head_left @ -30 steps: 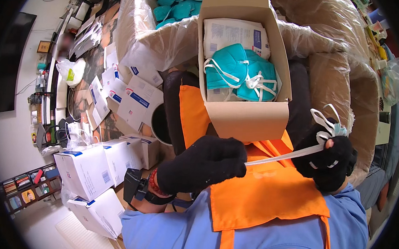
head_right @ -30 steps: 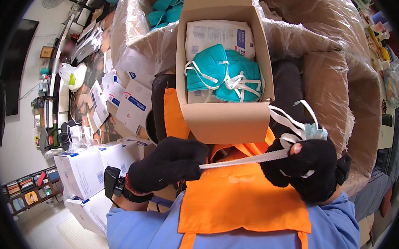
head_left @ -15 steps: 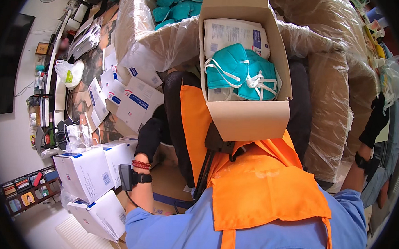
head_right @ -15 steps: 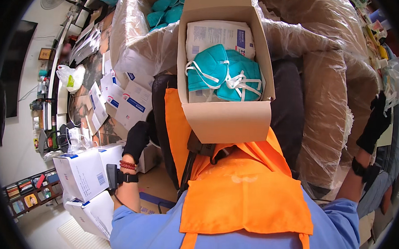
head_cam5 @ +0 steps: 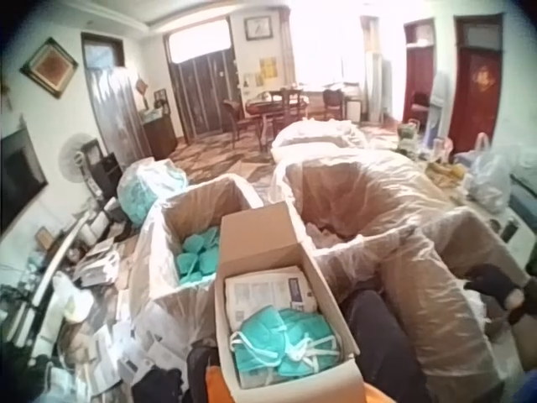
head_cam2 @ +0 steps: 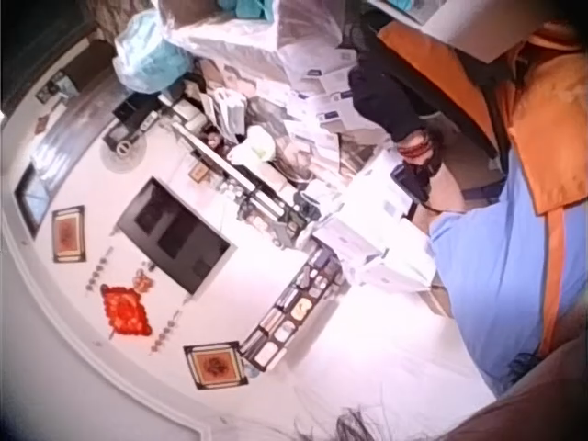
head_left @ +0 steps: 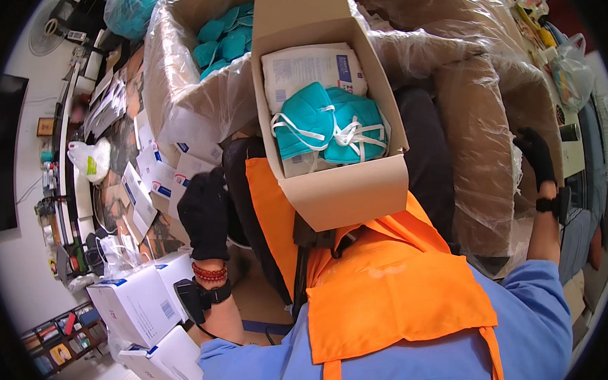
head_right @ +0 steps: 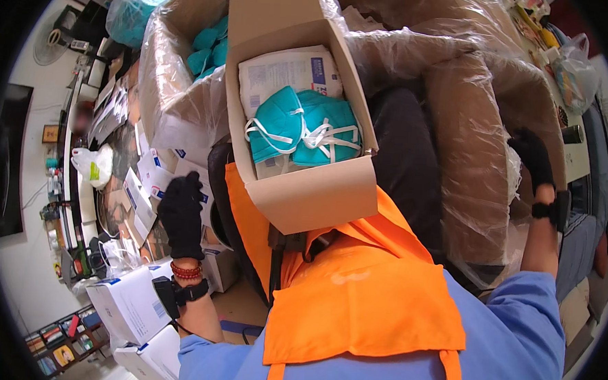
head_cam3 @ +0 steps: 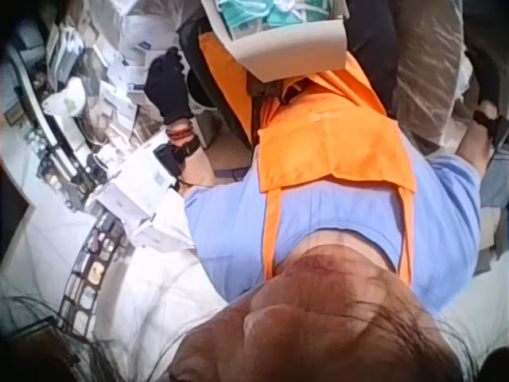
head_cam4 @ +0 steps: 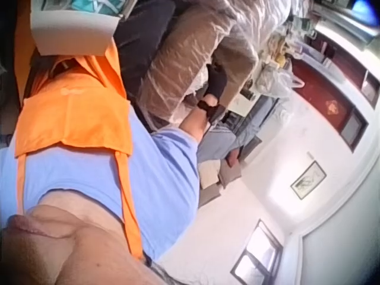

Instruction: Packing green protective face masks into a small cardboard box from a large bulk container.

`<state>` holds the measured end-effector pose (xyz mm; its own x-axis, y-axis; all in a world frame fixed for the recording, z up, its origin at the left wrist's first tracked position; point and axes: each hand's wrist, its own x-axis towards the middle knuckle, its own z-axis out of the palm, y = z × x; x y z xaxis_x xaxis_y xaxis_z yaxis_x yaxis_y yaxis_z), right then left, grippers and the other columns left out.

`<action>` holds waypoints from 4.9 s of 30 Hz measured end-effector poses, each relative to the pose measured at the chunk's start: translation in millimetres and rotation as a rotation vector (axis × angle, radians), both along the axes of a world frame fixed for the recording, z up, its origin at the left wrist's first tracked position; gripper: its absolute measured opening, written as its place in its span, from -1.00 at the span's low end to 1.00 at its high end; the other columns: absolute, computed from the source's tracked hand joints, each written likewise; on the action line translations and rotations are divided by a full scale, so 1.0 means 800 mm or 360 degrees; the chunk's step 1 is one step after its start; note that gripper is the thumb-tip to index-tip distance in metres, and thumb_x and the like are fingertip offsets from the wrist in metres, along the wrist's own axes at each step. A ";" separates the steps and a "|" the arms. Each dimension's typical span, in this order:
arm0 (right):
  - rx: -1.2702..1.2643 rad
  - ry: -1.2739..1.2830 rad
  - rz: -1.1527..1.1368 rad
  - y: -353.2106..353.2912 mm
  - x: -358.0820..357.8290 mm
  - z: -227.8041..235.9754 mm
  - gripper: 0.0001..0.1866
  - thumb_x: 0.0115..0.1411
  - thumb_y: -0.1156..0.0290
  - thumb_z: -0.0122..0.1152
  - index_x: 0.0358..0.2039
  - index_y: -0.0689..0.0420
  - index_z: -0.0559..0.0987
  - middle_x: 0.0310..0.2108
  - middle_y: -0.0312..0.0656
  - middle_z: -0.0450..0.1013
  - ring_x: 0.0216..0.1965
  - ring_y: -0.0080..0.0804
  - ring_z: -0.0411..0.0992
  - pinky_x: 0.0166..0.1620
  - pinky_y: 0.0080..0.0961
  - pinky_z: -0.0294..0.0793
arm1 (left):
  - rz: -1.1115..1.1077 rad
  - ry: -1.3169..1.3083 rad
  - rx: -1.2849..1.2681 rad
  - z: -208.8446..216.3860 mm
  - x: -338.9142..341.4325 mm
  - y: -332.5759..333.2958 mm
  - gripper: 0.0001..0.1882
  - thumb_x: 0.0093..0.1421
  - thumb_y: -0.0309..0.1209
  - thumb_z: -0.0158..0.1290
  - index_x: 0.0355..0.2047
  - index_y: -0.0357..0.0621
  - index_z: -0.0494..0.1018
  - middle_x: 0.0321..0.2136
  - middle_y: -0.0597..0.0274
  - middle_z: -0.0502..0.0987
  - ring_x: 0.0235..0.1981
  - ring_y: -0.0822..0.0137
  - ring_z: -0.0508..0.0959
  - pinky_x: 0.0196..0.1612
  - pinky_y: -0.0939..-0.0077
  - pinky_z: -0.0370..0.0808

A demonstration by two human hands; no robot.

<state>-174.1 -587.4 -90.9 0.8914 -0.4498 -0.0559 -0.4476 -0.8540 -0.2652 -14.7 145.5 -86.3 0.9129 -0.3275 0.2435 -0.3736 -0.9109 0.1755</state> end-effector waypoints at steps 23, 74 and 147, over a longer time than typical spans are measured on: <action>0.0101 -0.1113 0.1184 0.326 0.200 0.076 -0.70 -0.08 0.46 0.36 -0.26 0.08 0.60 -0.22 -0.14 0.52 -0.09 -0.13 0.46 0.03 -0.31 0.41 | -0.0194 0.0588 -0.0074 0.066 0.094 -0.211 -0.33 0.01 -0.10 0.22 0.03 -0.30 0.38 -0.07 -0.17 0.48 -0.04 -0.07 0.51 0.02 0.18 0.44; 0.2266 -0.0311 0.1086 0.453 0.173 0.139 -0.48 0.16 0.33 0.31 0.10 0.25 0.45 -0.05 -0.18 0.50 -0.04 -0.51 0.42 0.07 -0.57 0.37 | -0.0493 0.0839 -0.1514 0.146 0.029 -0.193 -0.82 0.08 -0.49 0.25 -0.32 -0.20 0.49 -0.50 0.32 0.52 -0.43 0.56 0.49 -0.33 0.60 0.46; 0.1231 -0.0895 0.0534 0.468 0.184 0.085 -0.75 0.35 0.24 0.02 -0.03 -0.05 0.56 -0.48 -0.18 0.54 -0.50 -0.54 0.52 -0.38 -0.61 0.46 | -0.0735 0.0562 -0.1212 0.096 0.031 -0.241 -0.30 0.09 -0.33 0.24 0.20 -0.23 0.21 0.10 -0.08 0.37 0.10 -0.01 0.41 0.12 0.29 0.36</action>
